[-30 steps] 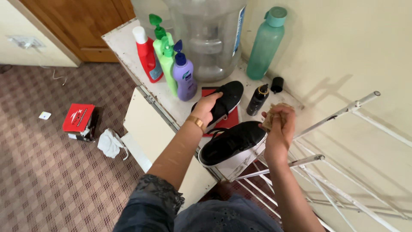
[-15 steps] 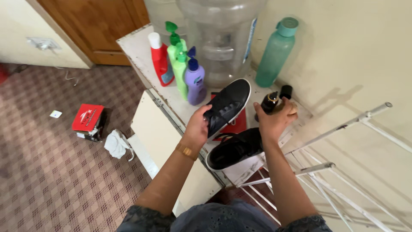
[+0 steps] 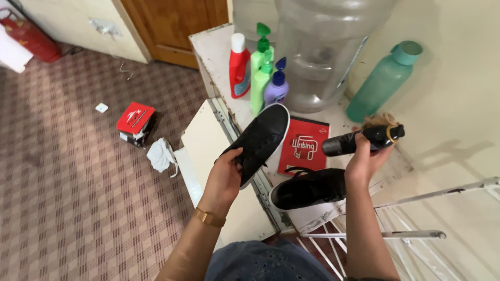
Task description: The person cleans a pair of black sneakers with white soles. They apply a white cleaning foam from a spray bottle onto the shoes and wipe the surfaces with a cloth. The person handles the shoes one at a time, rotating them to clean different areas, including the upper and the sole.
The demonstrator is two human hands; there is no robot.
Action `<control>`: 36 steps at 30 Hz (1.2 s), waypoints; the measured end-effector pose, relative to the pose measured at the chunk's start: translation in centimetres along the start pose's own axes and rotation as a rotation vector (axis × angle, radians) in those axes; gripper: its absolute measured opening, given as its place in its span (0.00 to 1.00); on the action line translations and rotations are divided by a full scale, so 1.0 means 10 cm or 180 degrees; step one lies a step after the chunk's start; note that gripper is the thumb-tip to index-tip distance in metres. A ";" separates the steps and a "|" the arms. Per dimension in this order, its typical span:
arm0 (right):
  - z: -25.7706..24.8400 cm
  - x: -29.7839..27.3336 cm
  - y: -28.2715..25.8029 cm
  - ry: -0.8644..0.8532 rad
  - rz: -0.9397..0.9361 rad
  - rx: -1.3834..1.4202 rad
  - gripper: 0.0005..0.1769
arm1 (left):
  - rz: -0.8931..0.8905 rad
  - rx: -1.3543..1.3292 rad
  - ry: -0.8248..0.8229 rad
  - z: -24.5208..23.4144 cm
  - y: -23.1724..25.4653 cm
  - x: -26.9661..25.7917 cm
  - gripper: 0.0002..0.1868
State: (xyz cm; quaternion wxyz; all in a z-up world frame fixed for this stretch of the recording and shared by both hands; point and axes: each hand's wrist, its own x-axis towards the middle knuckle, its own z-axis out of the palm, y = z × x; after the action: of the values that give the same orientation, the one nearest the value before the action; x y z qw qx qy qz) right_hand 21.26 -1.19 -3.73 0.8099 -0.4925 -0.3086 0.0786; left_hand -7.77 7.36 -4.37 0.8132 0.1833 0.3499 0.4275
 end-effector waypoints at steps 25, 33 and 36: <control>0.55 0.17 0.70 -0.2260 0.1094 -0.0729 0.28 | 0.0215 -0.0551 0.0869 -0.73 -0.06 -0.40 0.12; 0.31 0.13 0.68 -0.2264 0.1454 -0.1373 0.22 | 0.0207 -0.0538 0.0889 -0.79 -0.12 -0.34 0.10; 0.31 0.00 0.59 -0.2110 0.1197 -0.1243 0.25 | 0.0214 -0.0544 0.0882 -0.80 -0.14 -0.35 0.10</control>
State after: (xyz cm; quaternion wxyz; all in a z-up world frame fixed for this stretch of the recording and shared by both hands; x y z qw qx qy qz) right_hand 20.54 4.10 -7.68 0.5301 -0.6324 -0.4662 0.3190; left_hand -14.17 3.67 -9.21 0.7550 0.0644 0.4147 0.5038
